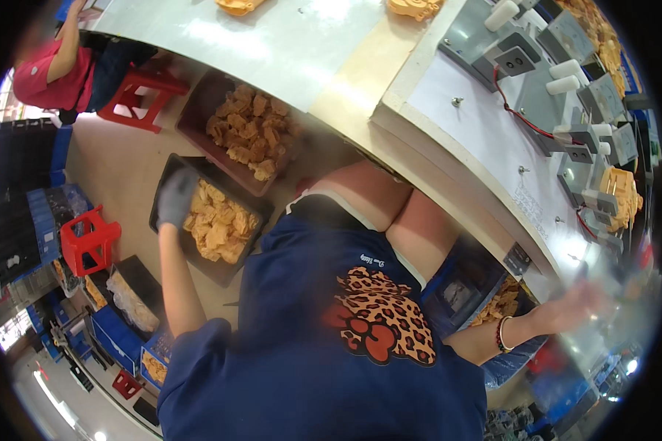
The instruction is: The recorder is assembling small electrical components using a testing jig and wiring.
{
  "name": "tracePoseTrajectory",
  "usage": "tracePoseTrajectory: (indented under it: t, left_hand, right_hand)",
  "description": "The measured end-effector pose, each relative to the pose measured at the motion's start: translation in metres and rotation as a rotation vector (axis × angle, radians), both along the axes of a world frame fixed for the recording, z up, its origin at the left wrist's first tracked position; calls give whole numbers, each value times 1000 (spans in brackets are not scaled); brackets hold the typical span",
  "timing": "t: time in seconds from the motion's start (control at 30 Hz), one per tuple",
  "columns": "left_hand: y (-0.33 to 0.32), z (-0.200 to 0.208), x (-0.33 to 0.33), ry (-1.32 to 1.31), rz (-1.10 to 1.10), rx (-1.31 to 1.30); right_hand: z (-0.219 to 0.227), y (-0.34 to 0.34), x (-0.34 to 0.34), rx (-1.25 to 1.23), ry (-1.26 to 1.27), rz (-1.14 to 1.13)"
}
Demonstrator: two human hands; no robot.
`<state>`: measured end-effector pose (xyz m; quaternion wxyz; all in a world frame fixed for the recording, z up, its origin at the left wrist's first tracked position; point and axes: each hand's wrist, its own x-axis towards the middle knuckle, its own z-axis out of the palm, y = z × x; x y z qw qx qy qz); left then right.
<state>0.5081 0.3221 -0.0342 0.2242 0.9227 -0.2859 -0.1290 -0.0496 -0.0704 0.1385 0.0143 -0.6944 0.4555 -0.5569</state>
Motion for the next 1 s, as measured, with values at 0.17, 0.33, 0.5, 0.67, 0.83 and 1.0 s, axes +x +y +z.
tracePoseTrajectory:
  t: [0.17,0.33,0.5,0.67,0.83,1.0]
  left_hand:
    - [-206,169,-64,-232,-447,-783]
    - [-308,217,-166,-618,-1235,-890]
    - [-371,203,-197,-303,-1189,-617]
    - [-366,203,-197,-158,-1121,-573]
    - [-368,201,-197,-207,-1105,-563]
    - [-369,200,-199,-237,-1116,-590]
  right_hand:
    - [23,-7,-4,347,512,-146]
    - [13,-26,-6,535,77,4]
    - [6,-21,-23,483,-41,104]
    - [9,-20,-21,496,-73,68]
    - [5,-26,-16,442,-66,86]
    - [-9,-27,-9,165,63,-70]
